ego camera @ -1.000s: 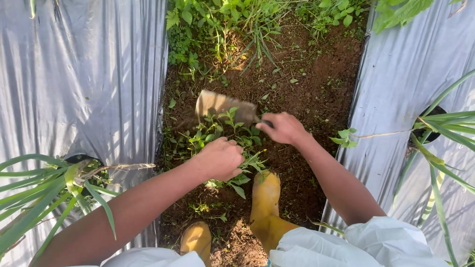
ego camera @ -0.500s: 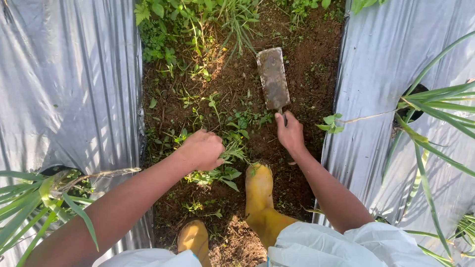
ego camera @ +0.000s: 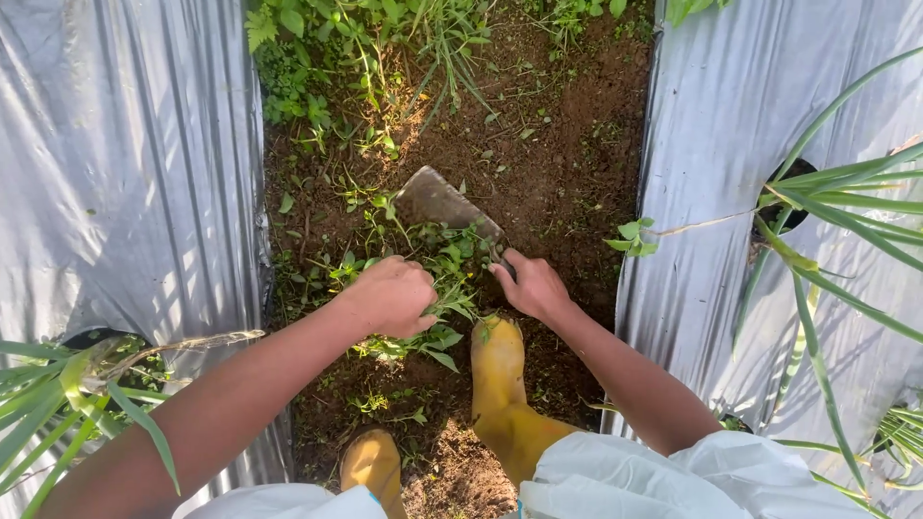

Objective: The person uses a hand hoe to loosen soil and remove weeds from a narrow row between plastic mulch beds. They pull the uprooted weeds by hand and discard them, repeating the process along the row.

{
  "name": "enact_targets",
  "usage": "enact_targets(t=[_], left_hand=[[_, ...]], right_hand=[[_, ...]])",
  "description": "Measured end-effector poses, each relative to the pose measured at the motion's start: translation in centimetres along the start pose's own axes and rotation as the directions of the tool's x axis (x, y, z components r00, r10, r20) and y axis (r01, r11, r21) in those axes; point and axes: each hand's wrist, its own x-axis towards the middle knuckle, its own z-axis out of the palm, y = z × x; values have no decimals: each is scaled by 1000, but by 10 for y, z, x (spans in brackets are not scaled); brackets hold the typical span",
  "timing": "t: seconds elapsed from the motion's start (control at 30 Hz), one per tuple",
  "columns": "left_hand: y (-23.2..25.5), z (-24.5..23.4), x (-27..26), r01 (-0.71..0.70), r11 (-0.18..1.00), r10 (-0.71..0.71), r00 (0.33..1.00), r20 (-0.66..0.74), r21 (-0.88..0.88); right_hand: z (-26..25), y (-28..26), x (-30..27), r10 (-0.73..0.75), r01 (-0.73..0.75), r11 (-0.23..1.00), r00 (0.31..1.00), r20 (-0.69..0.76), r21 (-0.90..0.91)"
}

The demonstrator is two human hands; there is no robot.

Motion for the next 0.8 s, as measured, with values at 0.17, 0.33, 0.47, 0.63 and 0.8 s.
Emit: enact_targets(t=[0.17,0.33,0.47,0.63,0.8], left_hand=[[7,14,4,-92,995,95,994,-57,45],[14,4,-6,-194,973,214,963,-164,126],[9,23,-10,-185,971,215,953,-212,152],[3,26,-12,-177,971,217,933,-286,162],[8,21,-14,-210,968,247,889,-385,134]], right_hand=[[29,20,14,-8,11,998,999,-50,69],[22,-20,7,-175,206,964,967,184,-166],[18,-16,51,-62,62,997,998,-12,38],[-2,-44,95,-79,91,991,989,-126,96],[-11,-80,83,-227,236,966,970,87,-108]])
